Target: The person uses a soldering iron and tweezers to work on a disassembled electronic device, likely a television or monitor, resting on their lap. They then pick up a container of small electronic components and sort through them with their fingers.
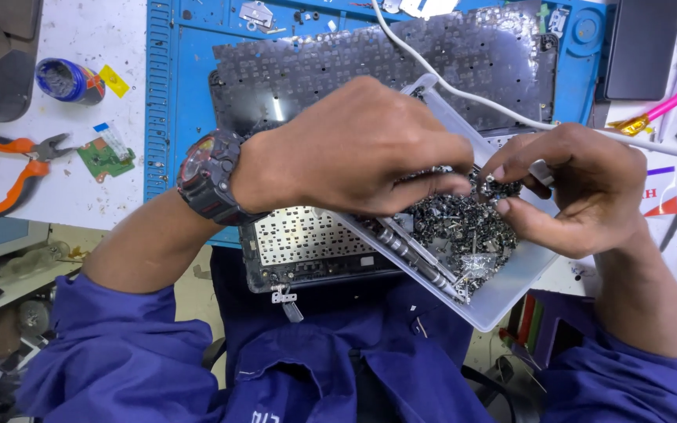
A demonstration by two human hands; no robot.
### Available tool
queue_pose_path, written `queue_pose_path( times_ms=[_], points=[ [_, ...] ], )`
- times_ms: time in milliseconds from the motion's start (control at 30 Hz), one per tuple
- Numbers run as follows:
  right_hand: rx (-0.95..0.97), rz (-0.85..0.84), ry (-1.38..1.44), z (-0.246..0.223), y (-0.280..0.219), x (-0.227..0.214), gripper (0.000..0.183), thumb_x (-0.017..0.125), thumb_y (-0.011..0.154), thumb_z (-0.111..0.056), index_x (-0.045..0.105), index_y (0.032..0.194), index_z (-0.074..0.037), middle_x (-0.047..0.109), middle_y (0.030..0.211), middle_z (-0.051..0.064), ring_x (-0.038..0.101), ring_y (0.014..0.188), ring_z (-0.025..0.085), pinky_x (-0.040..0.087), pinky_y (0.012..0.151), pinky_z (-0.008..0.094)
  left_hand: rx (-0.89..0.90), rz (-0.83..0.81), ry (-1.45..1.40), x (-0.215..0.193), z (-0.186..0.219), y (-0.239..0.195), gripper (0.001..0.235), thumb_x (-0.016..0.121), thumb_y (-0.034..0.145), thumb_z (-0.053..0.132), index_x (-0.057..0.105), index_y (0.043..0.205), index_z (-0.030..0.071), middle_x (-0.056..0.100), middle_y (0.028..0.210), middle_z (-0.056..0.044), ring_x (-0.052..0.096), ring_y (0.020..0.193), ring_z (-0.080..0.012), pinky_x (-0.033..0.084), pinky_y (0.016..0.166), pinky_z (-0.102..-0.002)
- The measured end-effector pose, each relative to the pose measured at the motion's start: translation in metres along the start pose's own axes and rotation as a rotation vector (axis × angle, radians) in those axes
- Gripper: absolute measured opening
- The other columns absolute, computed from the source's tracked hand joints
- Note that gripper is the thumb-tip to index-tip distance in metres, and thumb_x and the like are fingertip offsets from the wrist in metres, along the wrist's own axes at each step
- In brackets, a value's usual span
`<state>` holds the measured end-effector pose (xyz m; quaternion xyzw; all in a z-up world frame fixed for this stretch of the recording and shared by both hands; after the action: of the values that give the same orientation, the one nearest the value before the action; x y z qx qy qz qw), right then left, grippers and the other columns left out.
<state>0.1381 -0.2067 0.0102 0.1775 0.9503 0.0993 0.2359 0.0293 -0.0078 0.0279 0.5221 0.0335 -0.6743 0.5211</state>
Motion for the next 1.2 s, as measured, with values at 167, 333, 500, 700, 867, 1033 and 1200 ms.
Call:
queue_pose_path(
  times_ms=[167, 333, 500, 700, 867, 1033, 1200],
  points=[
    [0.017, 0.016, -0.062, 0.001, -0.007, 0.000, 0.023, 0.078, 0.079, -0.002, 0.064, 0.093, 0.009, 0.072, 0.094, 0.023, 0.056, 0.057, 0.016, 0.039, 0.050, 0.023, -0.033, 0.043, 0.136, -0.008, -0.010, -0.005, 0.013, 0.068, 0.107, 0.018, 0.062, 0.097, 0.012, 0.068, 0.076, -0.003, 0.065, 0.067, -0.0292, 0.037, 0.046, -0.043],
    [0.000, -0.010, -0.153, -0.004, -0.004, 0.002, 0.024, 0.078, 0.083, -0.005, 0.067, 0.096, 0.012, 0.073, 0.094, 0.024, 0.075, 0.084, 0.028, 0.062, 0.074, 0.031, -0.177, -0.234, 0.323, 0.010, -0.012, -0.008, 0.038, 0.066, 0.105, 0.018, 0.052, 0.070, 0.014, 0.055, 0.061, -0.001, 0.059, 0.057, -0.0245, 0.040, 0.041, -0.040],
    [0.019, -0.013, -0.223, 0.000, -0.007, 0.000, 0.025, 0.081, 0.083, -0.012, 0.070, 0.097, 0.006, 0.076, 0.097, 0.018, 0.076, 0.085, 0.023, 0.060, 0.072, 0.030, -0.276, -0.314, 0.659, 0.019, -0.003, -0.007, 0.039, 0.070, 0.100, 0.004, 0.057, 0.066, 0.018, 0.058, 0.059, 0.004, 0.060, 0.055, -0.0158, 0.047, 0.047, -0.034],
    [0.041, -0.053, -0.240, -0.008, 0.001, 0.001, 0.017, 0.080, 0.081, -0.013, 0.072, 0.085, 0.002, 0.076, 0.086, 0.013, 0.075, 0.074, 0.022, 0.056, 0.062, 0.030, -0.212, -0.263, 0.535, 0.035, 0.005, -0.009, 0.029, 0.072, 0.085, 0.004, 0.062, 0.064, 0.023, 0.065, 0.064, 0.003, 0.066, 0.066, -0.0236, 0.048, 0.048, -0.039],
    [0.004, -0.080, -0.109, -0.015, 0.011, 0.006, 0.015, 0.071, 0.081, -0.004, 0.068, 0.084, 0.010, 0.072, 0.081, 0.019, 0.071, 0.067, 0.025, 0.057, 0.059, 0.029, -0.217, -0.115, 0.701, 0.015, -0.005, -0.007, 0.029, 0.069, 0.094, 0.004, 0.057, 0.074, 0.022, 0.060, 0.066, 0.005, 0.059, 0.060, -0.0164, 0.040, 0.045, -0.032],
    [0.009, -0.074, -0.053, -0.015, 0.010, 0.007, 0.023, 0.073, 0.079, -0.004, 0.065, 0.092, 0.013, 0.071, 0.084, 0.021, 0.070, 0.071, 0.028, 0.057, 0.062, 0.031, -0.234, -0.101, 0.736, 0.016, -0.007, -0.008, 0.028, 0.068, 0.091, 0.005, 0.054, 0.076, 0.025, 0.058, 0.068, 0.006, 0.057, 0.063, -0.0168, 0.040, 0.045, -0.033],
    [-0.003, -0.083, -0.124, -0.018, 0.013, 0.008, 0.018, 0.078, 0.080, -0.003, 0.068, 0.087, 0.010, 0.072, 0.084, 0.019, 0.069, 0.067, 0.025, 0.054, 0.059, 0.030, -0.217, -0.112, 0.657, 0.021, 0.000, -0.007, 0.031, 0.066, 0.089, 0.001, 0.054, 0.070, 0.023, 0.057, 0.065, 0.004, 0.059, 0.062, -0.0182, 0.043, 0.048, -0.034]
  ],
)
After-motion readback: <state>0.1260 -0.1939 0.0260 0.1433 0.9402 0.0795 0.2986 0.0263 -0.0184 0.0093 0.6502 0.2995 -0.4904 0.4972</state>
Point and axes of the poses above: each hand's wrist, its own y-axis towards the middle knuckle, its own x-axis out of the palm, z = x × y, the point moved 4 cm from there along y, towards the middle knuckle
